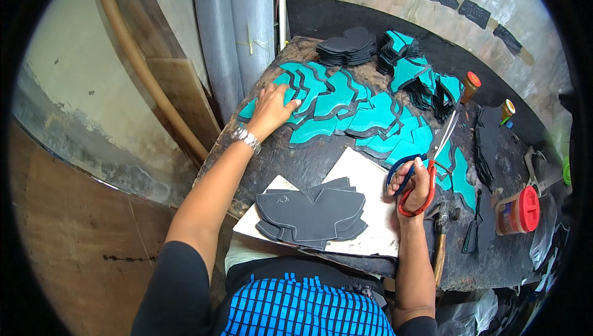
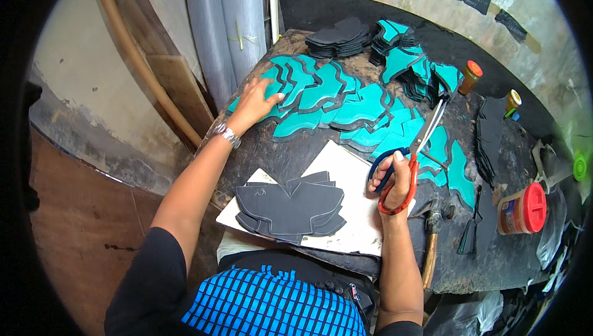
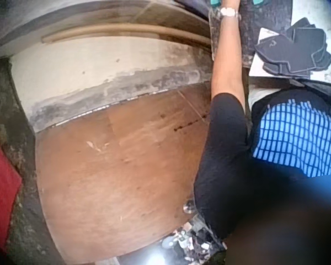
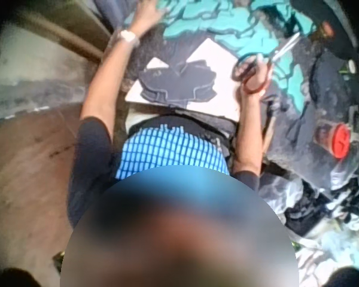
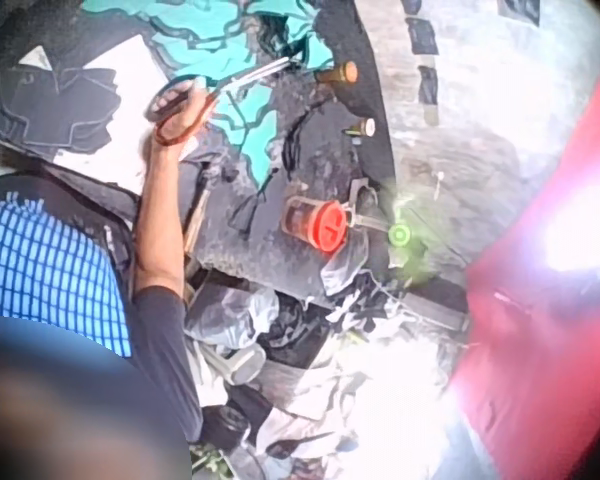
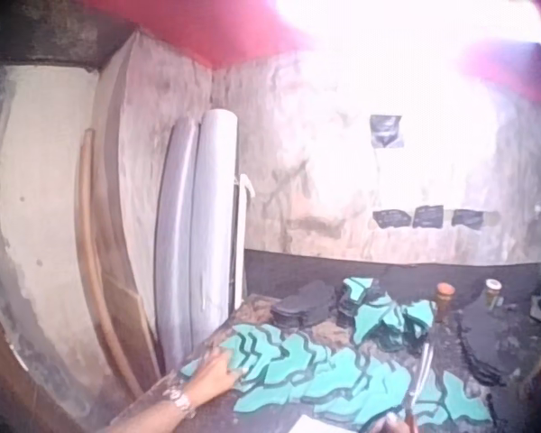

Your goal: The person uses shears to trim the edges of black rubber pieces, then stacks them. They pick up a green rubber piece, place it on a white board, and use a hammer to press and shape it. The person repeats this process with additional pieces, stacking the finished items on the table.

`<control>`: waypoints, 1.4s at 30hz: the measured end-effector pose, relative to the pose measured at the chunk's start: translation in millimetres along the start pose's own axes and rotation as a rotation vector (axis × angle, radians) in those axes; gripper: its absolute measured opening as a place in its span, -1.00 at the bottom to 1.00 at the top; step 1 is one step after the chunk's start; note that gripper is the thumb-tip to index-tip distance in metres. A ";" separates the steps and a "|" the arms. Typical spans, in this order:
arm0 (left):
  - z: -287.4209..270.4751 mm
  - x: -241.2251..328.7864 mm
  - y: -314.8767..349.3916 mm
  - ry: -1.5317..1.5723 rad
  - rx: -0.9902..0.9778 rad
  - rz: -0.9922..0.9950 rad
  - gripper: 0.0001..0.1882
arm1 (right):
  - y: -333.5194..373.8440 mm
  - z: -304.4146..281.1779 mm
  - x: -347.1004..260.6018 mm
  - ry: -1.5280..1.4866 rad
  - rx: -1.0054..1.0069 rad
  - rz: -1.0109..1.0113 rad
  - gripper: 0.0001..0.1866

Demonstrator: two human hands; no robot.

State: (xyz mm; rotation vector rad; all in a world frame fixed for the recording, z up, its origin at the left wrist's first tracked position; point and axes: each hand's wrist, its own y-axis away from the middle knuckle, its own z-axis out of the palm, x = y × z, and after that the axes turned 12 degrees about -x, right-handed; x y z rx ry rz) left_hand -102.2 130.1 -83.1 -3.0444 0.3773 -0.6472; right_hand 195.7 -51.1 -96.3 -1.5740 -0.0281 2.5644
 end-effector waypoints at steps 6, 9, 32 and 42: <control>8.1 -16.0 -34.4 -0.127 -0.196 -0.048 -0.07 | 0.9 -0.2 4.3 0.156 0.043 -0.042 -0.59; -1.3 -23.3 -40.3 -0.128 -0.242 0.066 -0.17 | 2.8 1.7 4.5 0.232 0.031 -0.048 -0.57; 4.0 -13.5 -25.9 -0.479 -0.215 0.346 -0.47 | 9.2 10.2 6.6 0.538 -0.064 -0.027 -0.70; -6.7 -32.6 -24.1 -0.362 0.180 0.299 -0.79 | 11.1 15.1 3.5 0.510 -0.096 -0.015 -0.77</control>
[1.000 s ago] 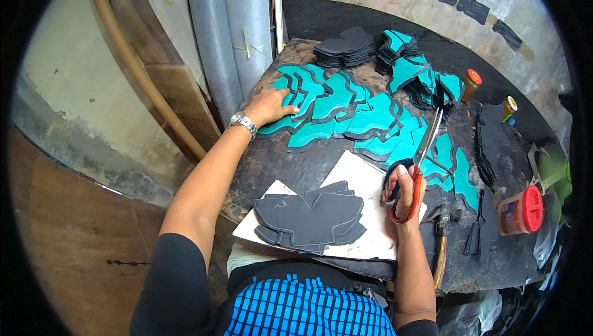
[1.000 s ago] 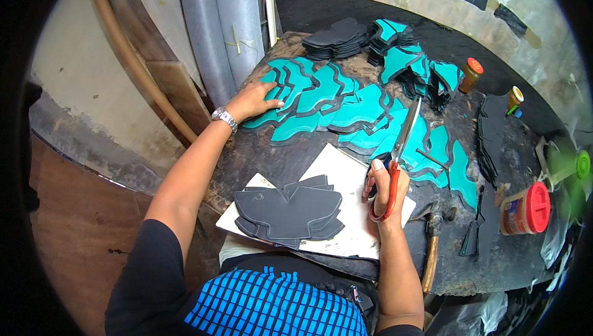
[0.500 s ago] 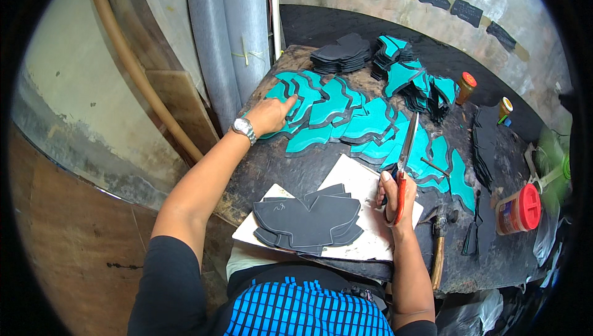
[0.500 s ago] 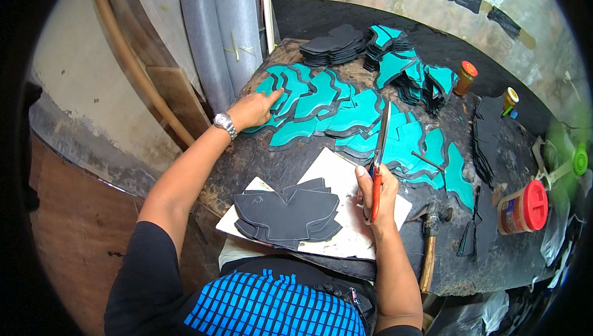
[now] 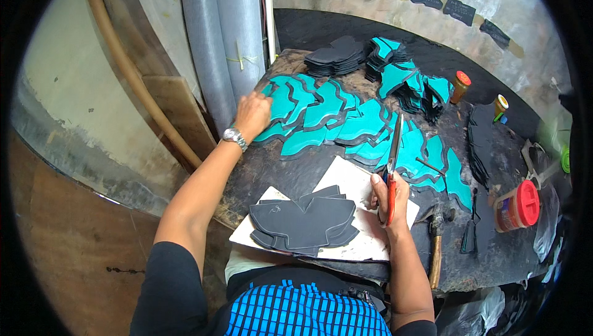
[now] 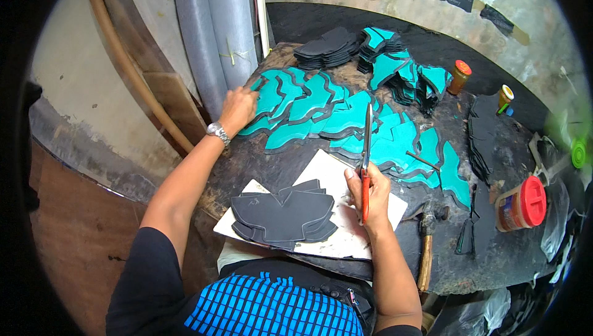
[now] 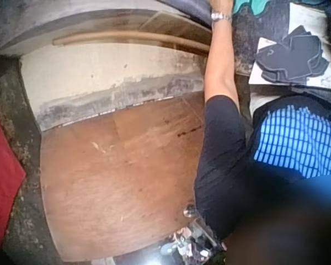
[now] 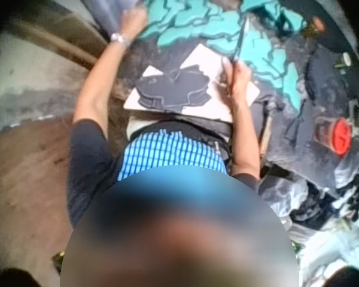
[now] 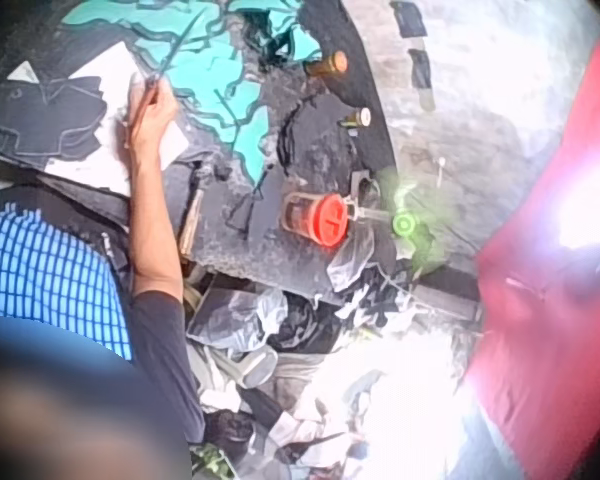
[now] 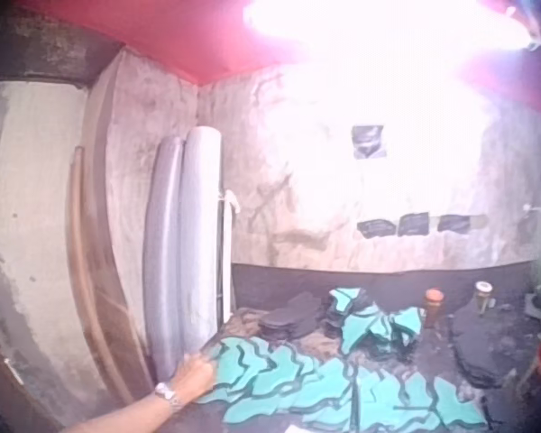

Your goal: The person uses shears to trim the edges of black rubber pieces, then stacks them. They pick up a green rubber piece, place it on a white board, and use a hammer to press and shape it. The person repeats this process with additional pieces, stacking the finished items on the table.

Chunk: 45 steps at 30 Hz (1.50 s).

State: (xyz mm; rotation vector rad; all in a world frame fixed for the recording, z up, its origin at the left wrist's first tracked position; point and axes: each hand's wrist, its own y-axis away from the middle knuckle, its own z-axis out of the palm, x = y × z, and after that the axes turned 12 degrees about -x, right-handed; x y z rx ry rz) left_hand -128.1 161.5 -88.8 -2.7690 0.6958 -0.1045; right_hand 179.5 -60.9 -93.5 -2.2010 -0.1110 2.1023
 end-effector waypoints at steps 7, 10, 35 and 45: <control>-79.9 17.0 -2.8 0.931 0.759 -0.146 -0.45 | -1.8 3.0 2.5 0.232 0.027 -0.020 -0.67; -108.4 54.2 12.2 1.827 0.567 -0.063 -0.55 | 2.6 5.7 -4.5 0.292 -0.025 -0.181 -0.63; -133.1 206.5 44.1 2.157 0.205 0.038 -0.83 | 19.2 8.8 -32.9 0.100 -0.228 0.075 -0.66; -129.9 206.1 44.6 2.140 0.227 0.030 -0.87 | 21.3 9.0 -36.6 0.020 -0.255 0.161 -0.69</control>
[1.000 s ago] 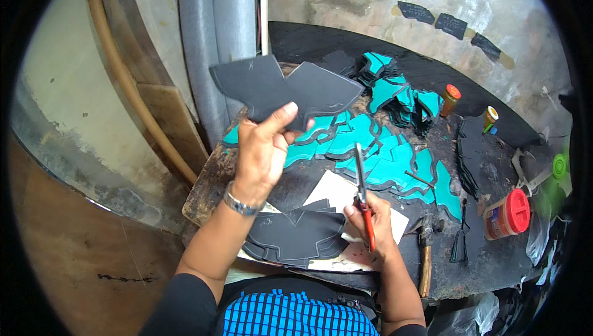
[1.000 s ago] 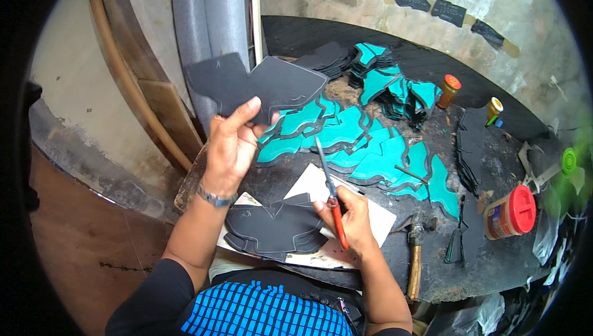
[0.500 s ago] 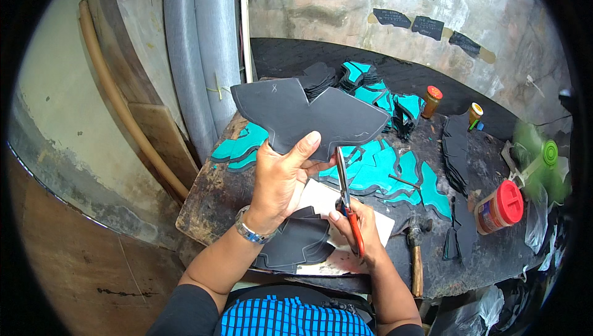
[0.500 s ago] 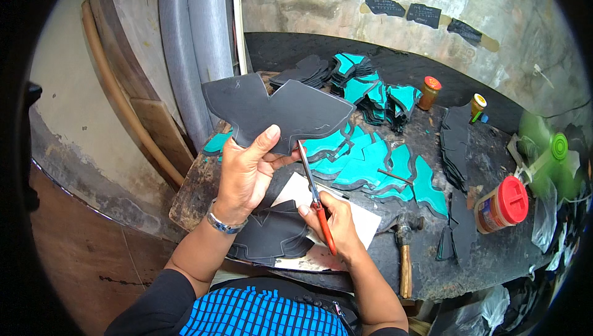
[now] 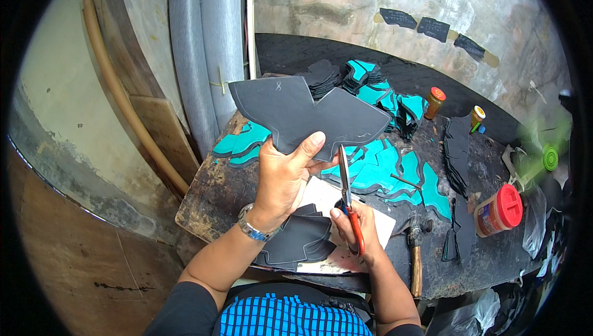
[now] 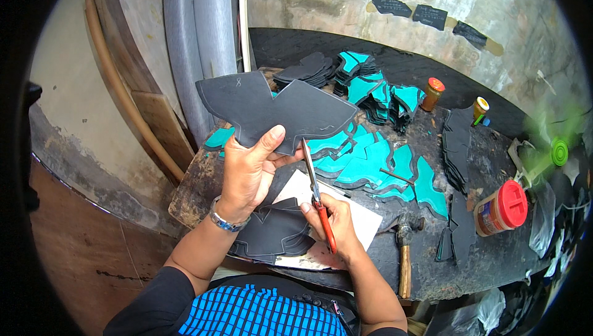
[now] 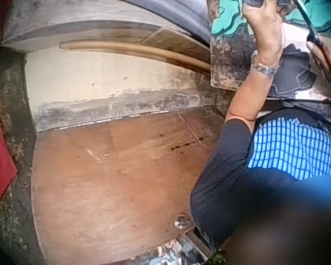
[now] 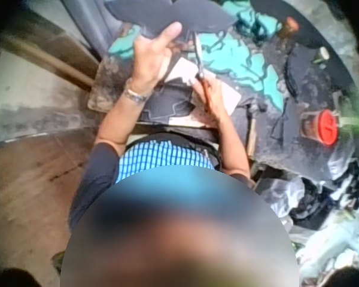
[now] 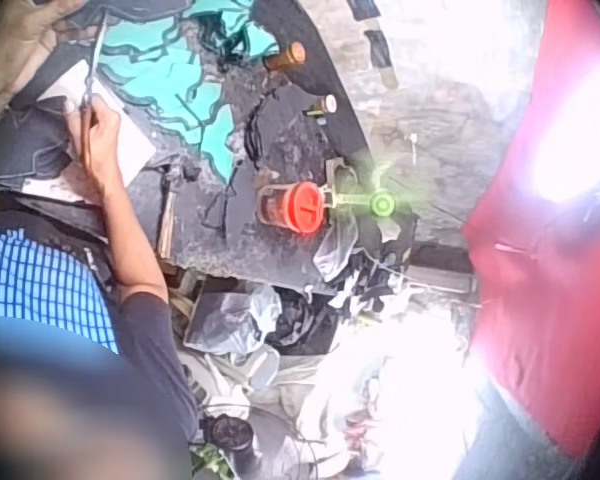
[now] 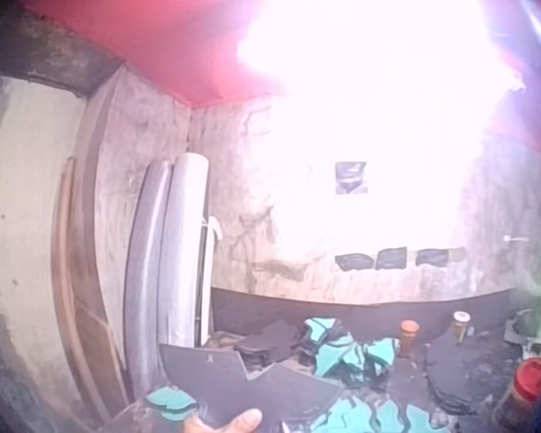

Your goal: The person uses shears to trim the edges of black rubber pieces, then stacks them. They pick up a green rubber piece, place it on a white board, and use a hammer to press and shape it. The person repeats this process with additional pieces, stacking the finished items on the table.

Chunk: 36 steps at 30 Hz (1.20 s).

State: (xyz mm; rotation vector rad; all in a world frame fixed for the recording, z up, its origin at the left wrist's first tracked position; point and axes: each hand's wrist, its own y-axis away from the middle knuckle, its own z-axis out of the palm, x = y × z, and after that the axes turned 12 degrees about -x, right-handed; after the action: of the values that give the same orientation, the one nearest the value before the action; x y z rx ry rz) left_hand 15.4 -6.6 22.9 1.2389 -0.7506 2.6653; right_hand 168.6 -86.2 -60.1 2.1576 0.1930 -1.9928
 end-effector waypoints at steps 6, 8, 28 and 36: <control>-2.9 -1.4 -1.1 0.016 0.011 -0.007 -0.92 | -2.4 -0.7 1.6 0.062 0.006 0.005 -0.68; -3.4 -2.1 -1.4 0.019 0.002 0.011 -0.93 | -4.5 -0.4 2.4 0.058 0.015 -0.104 -0.67; -15.2 3.8 -6.4 -0.113 -0.090 -0.032 -0.80 | -5.7 1.5 3.1 0.179 0.071 -0.110 -0.62; -21.3 7.5 -9.7 -0.149 -0.112 -0.066 -0.77 | -4.2 0.7 4.7 0.166 0.057 -0.037 -0.60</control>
State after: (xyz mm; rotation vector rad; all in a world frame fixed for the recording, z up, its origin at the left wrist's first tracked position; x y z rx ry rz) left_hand -1.4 11.2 20.6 1.4180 -0.8509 2.4637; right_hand 167.4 -82.5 -65.1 2.3726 0.2044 -1.8594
